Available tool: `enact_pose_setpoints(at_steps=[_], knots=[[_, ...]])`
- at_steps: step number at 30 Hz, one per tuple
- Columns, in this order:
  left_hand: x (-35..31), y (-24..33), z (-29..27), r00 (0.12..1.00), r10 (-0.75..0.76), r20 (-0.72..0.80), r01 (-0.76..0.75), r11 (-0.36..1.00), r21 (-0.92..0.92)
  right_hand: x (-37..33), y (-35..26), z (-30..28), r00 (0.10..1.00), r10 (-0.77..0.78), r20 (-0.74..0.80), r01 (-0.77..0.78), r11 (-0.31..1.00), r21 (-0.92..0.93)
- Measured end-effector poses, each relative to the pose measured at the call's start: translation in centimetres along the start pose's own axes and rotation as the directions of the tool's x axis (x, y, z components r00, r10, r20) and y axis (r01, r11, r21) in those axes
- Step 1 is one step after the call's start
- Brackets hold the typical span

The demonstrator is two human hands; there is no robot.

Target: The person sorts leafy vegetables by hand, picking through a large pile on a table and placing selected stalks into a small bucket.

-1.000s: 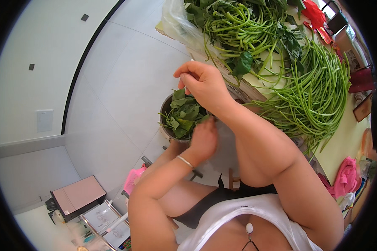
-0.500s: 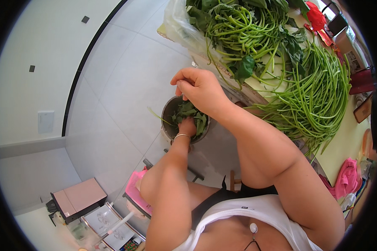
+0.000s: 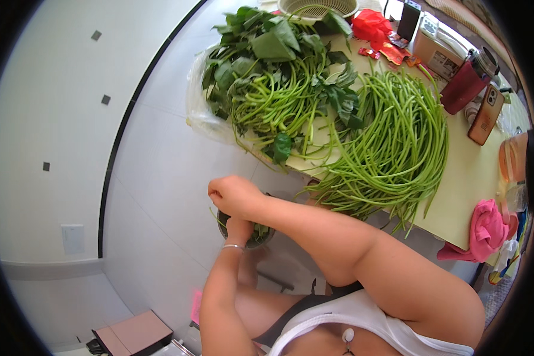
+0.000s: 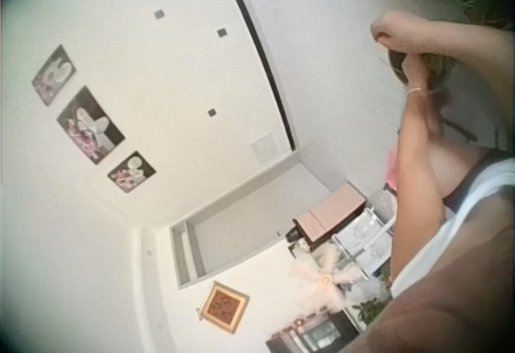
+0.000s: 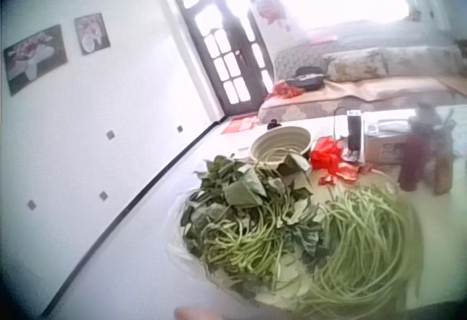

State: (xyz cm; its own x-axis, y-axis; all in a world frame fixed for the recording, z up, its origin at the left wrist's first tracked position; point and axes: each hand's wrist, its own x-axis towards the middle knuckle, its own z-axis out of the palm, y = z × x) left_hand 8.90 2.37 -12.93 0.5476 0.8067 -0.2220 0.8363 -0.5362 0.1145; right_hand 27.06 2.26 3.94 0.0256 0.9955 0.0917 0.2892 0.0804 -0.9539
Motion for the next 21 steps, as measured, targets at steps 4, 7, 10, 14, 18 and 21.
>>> enact_pose_setpoints(at_steps=[4,7,10,14,18,21], knots=[[1.0,1.3,-6.4,0.965,-0.15,-0.215,0.152,0.988,-0.01,-0.4,0.0,-0.9,0.997,0.074,-0.029,-0.075,0.997,-0.008],[3.4,-0.9,-14.1,0.784,-0.387,-0.486,0.19,0.894,-0.407,-0.7,-0.2,-1.3,0.986,0.124,-0.115,-0.134,0.987,-0.088],[6.0,4.5,-24.2,0.612,-0.308,-0.729,-0.151,0.859,-0.489,-0.6,0.7,-0.7,0.994,0.091,0.064,-0.058,0.918,-0.392],[7.4,15.2,-29.9,0.661,0.267,-0.702,-0.477,0.871,-0.118,-1.6,0.1,1.3,0.892,0.061,0.448,0.193,0.844,-0.501],[11.6,24.0,-27.8,0.66,0.581,-0.476,-0.619,0.78,0.094,-0.2,5.9,6.9,0.921,-0.227,0.317,0.345,0.853,-0.391],[14.8,25.5,-25.2,0.834,0.453,-0.314,-0.363,0.88,0.306,-0.3,6.8,6.6,0.903,-0.35,0.248,0.408,0.879,-0.247]])
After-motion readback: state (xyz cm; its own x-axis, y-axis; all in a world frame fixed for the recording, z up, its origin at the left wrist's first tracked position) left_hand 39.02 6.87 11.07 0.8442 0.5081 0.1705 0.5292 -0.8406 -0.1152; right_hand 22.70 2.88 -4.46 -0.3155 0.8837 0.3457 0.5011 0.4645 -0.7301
